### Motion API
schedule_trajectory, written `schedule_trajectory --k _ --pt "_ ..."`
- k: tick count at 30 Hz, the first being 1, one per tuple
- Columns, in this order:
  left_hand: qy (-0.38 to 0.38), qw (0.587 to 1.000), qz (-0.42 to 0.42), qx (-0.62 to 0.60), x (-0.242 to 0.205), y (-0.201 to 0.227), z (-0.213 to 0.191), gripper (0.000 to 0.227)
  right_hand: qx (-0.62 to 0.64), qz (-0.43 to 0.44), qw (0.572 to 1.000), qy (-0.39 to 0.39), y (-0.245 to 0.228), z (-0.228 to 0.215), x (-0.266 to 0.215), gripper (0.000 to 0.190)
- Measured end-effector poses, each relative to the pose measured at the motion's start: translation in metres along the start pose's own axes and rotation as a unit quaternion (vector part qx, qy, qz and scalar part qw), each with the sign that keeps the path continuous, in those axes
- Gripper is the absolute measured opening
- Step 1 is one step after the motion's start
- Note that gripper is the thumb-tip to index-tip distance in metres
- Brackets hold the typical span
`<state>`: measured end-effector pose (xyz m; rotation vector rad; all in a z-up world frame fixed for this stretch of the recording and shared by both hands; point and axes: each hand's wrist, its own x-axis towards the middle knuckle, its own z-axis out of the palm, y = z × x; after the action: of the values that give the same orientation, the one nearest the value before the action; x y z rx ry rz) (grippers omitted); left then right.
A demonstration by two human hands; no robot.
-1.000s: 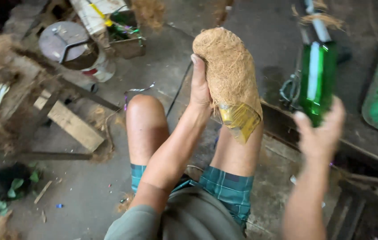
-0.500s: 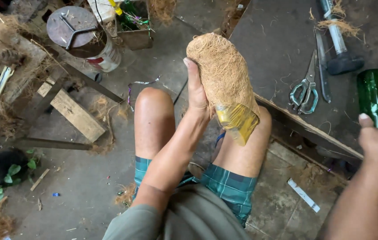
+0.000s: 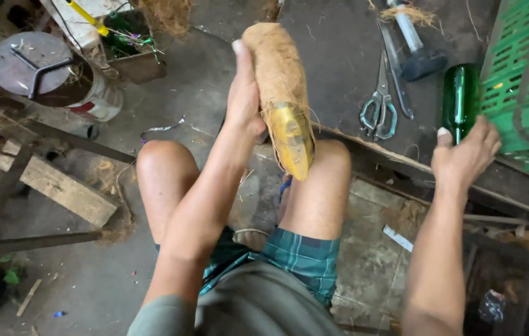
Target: The person sprays a coconut husk with a spray gun, then uses a hair dryer to dry it. They then sit and repeatedly rub the husk with a green glass bottle to remove loose fibers.
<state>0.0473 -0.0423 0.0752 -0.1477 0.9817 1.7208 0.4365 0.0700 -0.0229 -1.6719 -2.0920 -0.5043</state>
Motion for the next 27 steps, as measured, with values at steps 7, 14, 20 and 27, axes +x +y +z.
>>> schedule_trajectory --k 7,14,20,27 --pt "-0.065 0.992 -0.016 0.109 0.033 -0.019 0.018 0.090 0.642 0.039 0.741 -0.192 -0.150 -0.008 -0.027 0.070" --pt "-0.108 0.910 0.208 0.342 0.043 -0.046 0.036 0.086 0.797 0.289 0.502 -0.168 -0.246 -0.021 -0.011 0.059" --pt "-0.257 0.825 0.134 0.485 0.022 -0.064 0.019 0.123 0.742 0.298 0.596 -0.070 -0.235 0.019 -0.002 0.049" --pt "-0.182 0.824 0.160 0.512 0.036 -0.071 0.021 0.110 0.693 0.252 0.660 -0.144 -0.220 0.009 0.006 0.047"
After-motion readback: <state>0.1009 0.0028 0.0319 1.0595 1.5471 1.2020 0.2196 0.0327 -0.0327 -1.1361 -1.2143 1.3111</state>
